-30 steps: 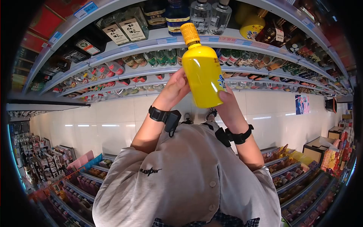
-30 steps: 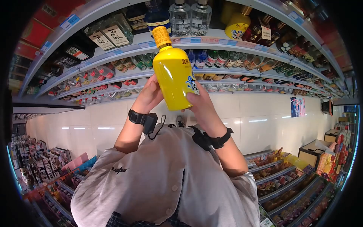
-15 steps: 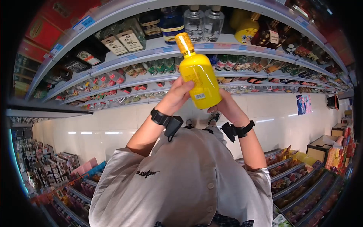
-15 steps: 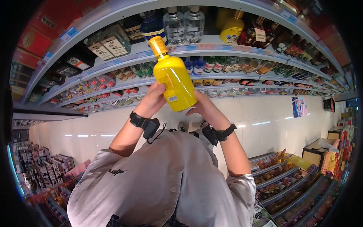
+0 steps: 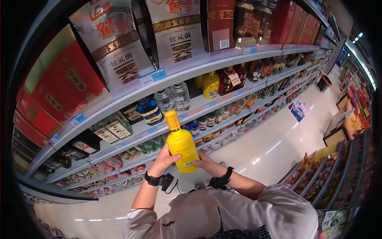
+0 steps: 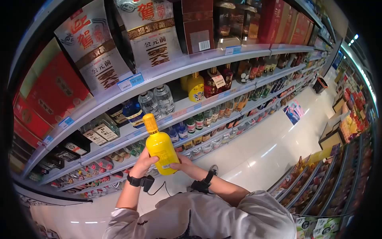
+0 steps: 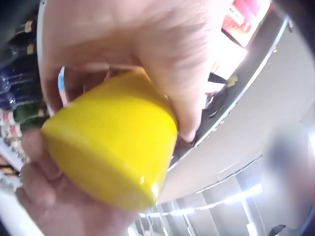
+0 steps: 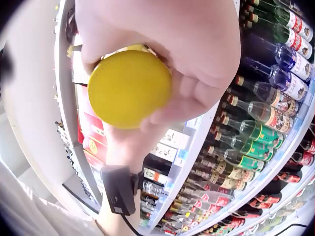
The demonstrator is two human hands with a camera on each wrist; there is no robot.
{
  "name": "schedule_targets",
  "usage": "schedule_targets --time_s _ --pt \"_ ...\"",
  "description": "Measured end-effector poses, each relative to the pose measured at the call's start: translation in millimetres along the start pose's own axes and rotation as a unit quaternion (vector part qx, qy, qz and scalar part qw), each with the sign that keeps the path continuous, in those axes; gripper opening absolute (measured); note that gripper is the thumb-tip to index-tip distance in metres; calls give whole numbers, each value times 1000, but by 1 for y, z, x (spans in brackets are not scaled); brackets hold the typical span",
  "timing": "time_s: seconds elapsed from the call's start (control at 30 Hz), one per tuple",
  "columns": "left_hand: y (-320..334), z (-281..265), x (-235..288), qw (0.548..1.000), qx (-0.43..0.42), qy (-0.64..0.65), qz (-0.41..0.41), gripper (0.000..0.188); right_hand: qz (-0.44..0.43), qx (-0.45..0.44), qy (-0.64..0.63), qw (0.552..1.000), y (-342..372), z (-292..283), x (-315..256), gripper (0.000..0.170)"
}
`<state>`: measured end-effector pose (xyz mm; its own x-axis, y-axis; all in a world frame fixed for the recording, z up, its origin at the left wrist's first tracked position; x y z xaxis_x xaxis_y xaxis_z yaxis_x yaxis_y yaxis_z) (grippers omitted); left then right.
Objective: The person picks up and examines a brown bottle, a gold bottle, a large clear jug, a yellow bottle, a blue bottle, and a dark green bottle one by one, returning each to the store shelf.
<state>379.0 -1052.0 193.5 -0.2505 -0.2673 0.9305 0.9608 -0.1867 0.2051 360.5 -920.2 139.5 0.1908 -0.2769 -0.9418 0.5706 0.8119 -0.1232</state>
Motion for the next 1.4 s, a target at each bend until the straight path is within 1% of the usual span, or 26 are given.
schedule_targets --time_s 0.03,0.07,0.1,0.2,0.3,0.37,0.43,0.47,0.53,0.57,0.6,0.63,0.7,0.77,0.83,0.93,1.0,1.03,1.1,1.13,1.17,1.23,1.3,1.33,1.37,1.4 --pt "-7 -6 -16 1000 6 -5 11 88 -6 -11 4 1000 5 -8 0 60" --pt "-12 -3 -30 997 -53 52 21 91 -2 -13 -30 999 9 -11 5 61" --pt "-12 5 -30 987 -114 111 26 95 7 -13 -66 998 9 -11 5 62" --pt "-15 19 -42 990 -92 100 23 98 34 -29 -64 997 21 -18 -9 63" --pt "-10 22 -35 992 -58 107 10 92 77 -52 -109 990 21 -17 -8 62" --pt "-12 13 -42 989 -34 139 26 90 79 -12 -80 994 18 -6 -27 61" --pt "-11 8 -47 986 -29 160 26 84 73 -2 -74 995 14 1 -29 62" --pt "-12 10 -45 985 -36 164 35 83 90 -2 -81 993 15 7 -26 62" --pt "-11 9 -50 982 -16 186 40 84 88 46 -52 994 13 3 -26 61" --pt "-11 7 -52 980 -4 193 51 85 97 50 -57 992 13 5 -26 61" --pt "-12 6 -56 978 -20 204 50 88 105 43 -41 993 13 7 -27 61" --pt "-13 3 -60 977 -17 208 38 88 114 37 -27 992 14 9 -25 60" --pt "-7 2 -60 976 -29 210 46 90 137 46 -37 989 16 12 -19 60" --pt "-2 1 -68 975 -19 222 13 91 139 35 -10 990 15 20 -24 59" --pt "-3 -1 -65 972 -33 230 34 92 147 24 -23 989 16 21 -21 59" --pt "1 -4 -67 976 -14 215 40 93 146 68 10 987 16 17 -17 58" --pt "3 -4 -61 977 21 204 52 93 149 72 19 986 16 21 -27 59" --pt "3 -3 -59 976 19 209 52 93 154 76 29 985 18 20 -31 60" --pt "3 -5 -58 982 47 176 47 89 163 84 50 982 21 13 -33 59" --pt "1 -5 -57 982 44 180 47 89 166 89 68 980 21 9 -34 58" --pt "-1 -6 -55 985 54 158 48 85 169 92 72 979 22 10 -35 58" --pt "-7 -1 -50 987 60 141 50 81 117 111 118 980 19 8 -46 57" --pt "-14 6 -40 991 97 85 40 78 130 122 131 975 20 -7 -41 57" --pt "-19 13 -37 991 94 89 41 78 141 129 139 972 22 -15 -38 57" --pt "-23 18 -34 990 103 80 48 78 142 131 142 971 24 -22 -38 57" --pt "-29 20 -30 989 114 71 56 79 113 143 82 980 25 -28 -42 60"
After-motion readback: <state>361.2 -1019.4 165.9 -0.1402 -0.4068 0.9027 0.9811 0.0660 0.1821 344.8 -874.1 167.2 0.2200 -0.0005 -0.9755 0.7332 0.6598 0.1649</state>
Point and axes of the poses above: each hand's wrist, its own y-axis away from the middle knuckle, its own z-axis out of the palm, x = y × z, the point moved 8 cm from there along -y, towards the middle knuckle, and after that the axes turned 11 degrees about -z, right-handed, at the moved point
